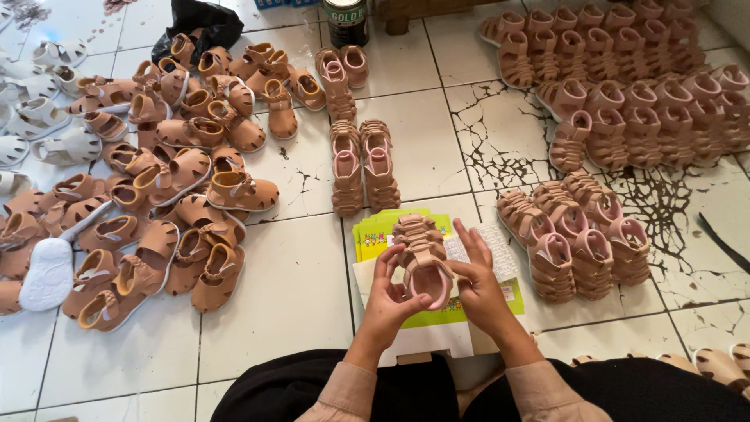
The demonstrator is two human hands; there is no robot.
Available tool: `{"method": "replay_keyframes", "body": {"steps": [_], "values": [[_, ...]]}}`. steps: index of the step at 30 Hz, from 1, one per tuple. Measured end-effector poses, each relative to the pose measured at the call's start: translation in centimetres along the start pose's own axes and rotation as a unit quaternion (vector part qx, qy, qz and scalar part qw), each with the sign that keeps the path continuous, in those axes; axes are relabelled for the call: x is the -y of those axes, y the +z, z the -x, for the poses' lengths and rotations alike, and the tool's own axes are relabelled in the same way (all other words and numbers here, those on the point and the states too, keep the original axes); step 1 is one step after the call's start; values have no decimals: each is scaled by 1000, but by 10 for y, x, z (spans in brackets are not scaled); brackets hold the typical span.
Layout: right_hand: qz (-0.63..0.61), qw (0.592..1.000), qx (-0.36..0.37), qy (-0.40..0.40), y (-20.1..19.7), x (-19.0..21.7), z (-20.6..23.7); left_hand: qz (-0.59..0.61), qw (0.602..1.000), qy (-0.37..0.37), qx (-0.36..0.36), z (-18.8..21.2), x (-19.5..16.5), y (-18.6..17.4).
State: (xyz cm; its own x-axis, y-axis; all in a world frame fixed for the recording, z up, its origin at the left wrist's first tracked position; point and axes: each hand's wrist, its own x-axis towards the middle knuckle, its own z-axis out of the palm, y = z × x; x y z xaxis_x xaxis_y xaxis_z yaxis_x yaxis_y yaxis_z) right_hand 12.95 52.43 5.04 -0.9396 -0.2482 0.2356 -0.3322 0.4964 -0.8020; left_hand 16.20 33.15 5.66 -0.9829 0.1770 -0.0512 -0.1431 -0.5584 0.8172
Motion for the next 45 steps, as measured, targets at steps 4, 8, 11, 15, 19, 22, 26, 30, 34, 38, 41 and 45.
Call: {"method": "replay_keyframes", "body": {"steps": [4, 8, 11, 15, 19, 22, 26, 30, 34, 38, 41, 45], "values": [[-18, 997, -70, -17, 21, 2, 5, -6, 1000, 8, 3, 0, -5, -5], [-146, 988, 21, 36, 28, -4, 2, -28, 1000, -9, 4, 1, -9, -10], [-204, 977, 60, 34, 23, -9, -4, -13, 999, -28, -25, 2, -14, -9], [-463, 870, 16, 169, 30, 3, -2, -107, 992, -20, -67, 1, -20, -7], [-216, 966, -16, 138, 51, 22, -10, -147, 988, 41, -20, -1, -33, -23], [-414, 867, -51, 272, 55, 20, -57, -146, 986, 72, -25, -17, -44, -43], [-592, 728, 5, 346, 38, -1, -141, -119, 973, 109, -166, -64, -59, -87], [-638, 691, 1, 339, 42, -28, -207, -11, 952, 137, -273, -111, -68, -132], [-674, 672, 16, 306, 50, -54, -244, -1, 946, 122, -301, -141, -62, -150], [-600, 712, -13, 365, 44, -78, -251, 10, 947, 130, -294, -154, -51, -153], [-506, 795, -20, 334, 12, -98, -241, -16, 943, 129, -305, -152, -42, -149], [-211, 901, -99, 367, -92, -113, -217, -91, 947, 130, -278, -143, -32, -130]]}}
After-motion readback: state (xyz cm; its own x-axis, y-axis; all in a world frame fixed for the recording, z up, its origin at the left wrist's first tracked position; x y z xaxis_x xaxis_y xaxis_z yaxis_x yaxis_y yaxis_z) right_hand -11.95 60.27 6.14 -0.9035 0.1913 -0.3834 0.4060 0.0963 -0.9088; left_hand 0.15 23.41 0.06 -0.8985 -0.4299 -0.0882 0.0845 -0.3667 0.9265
